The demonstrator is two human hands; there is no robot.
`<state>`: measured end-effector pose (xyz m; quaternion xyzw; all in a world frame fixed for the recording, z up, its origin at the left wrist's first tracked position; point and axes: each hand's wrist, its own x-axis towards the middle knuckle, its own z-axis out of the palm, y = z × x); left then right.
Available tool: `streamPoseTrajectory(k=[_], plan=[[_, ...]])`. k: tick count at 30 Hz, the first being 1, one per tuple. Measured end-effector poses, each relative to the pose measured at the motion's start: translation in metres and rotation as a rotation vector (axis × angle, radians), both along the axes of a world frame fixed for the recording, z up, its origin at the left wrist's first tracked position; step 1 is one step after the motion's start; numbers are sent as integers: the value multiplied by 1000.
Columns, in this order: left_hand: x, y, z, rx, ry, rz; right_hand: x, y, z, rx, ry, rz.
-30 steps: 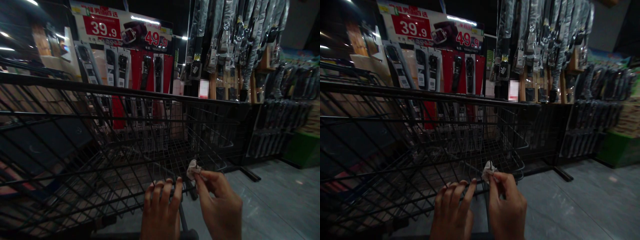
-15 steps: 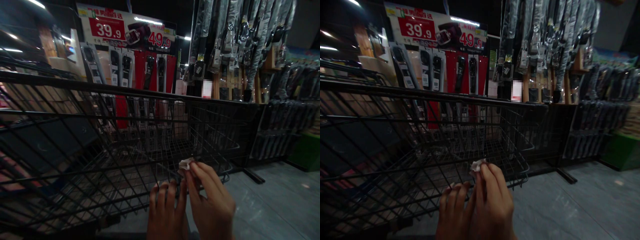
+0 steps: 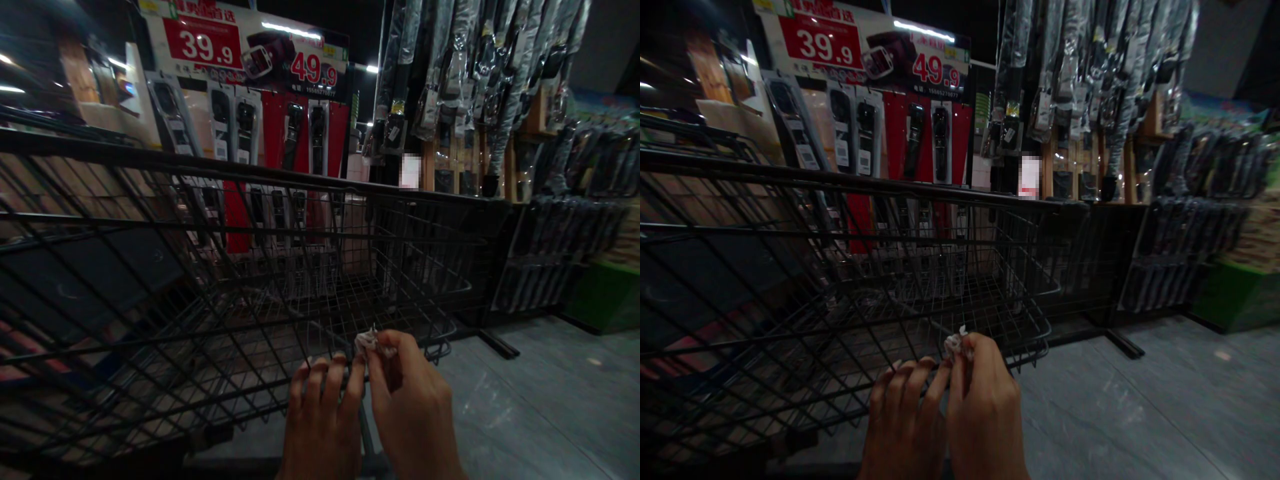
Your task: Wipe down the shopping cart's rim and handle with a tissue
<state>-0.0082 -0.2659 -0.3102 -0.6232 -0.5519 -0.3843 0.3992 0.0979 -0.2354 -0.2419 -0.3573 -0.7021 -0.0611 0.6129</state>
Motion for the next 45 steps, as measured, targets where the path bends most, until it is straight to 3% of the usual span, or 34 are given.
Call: streamPoseTrajectory(k=[7,11,15,18,21,26,35,38,42,45], plan=[[-5,-6,-1,9,19,-35,7,-9,9,33,-41,31],[-3,-8,1,-13,17,-38,20,-11,4,104,-117,-8],[2,-9,2,-26,8,-12,57,-10,-11,58,-120,-157],[6,-10,3,-4,9,16,77,-8,-9,-21,67,-298],[7,-9,3,-13,10,23,70,-2,2,-28,204,-225],[6,-6,0,66,1,35,42,11,7,61,86,-30],[3,-11,2,-25,13,27,44,5,1,131,-22,-37],[2,-11,3,-37,12,16,40,3,-14,186,-97,-92],[0,-11,4,-49,37,18,47,0,-33,220,-157,-65],[-1,-11,3,-38,50,33,63,-4,-27,155,-55,-128]])
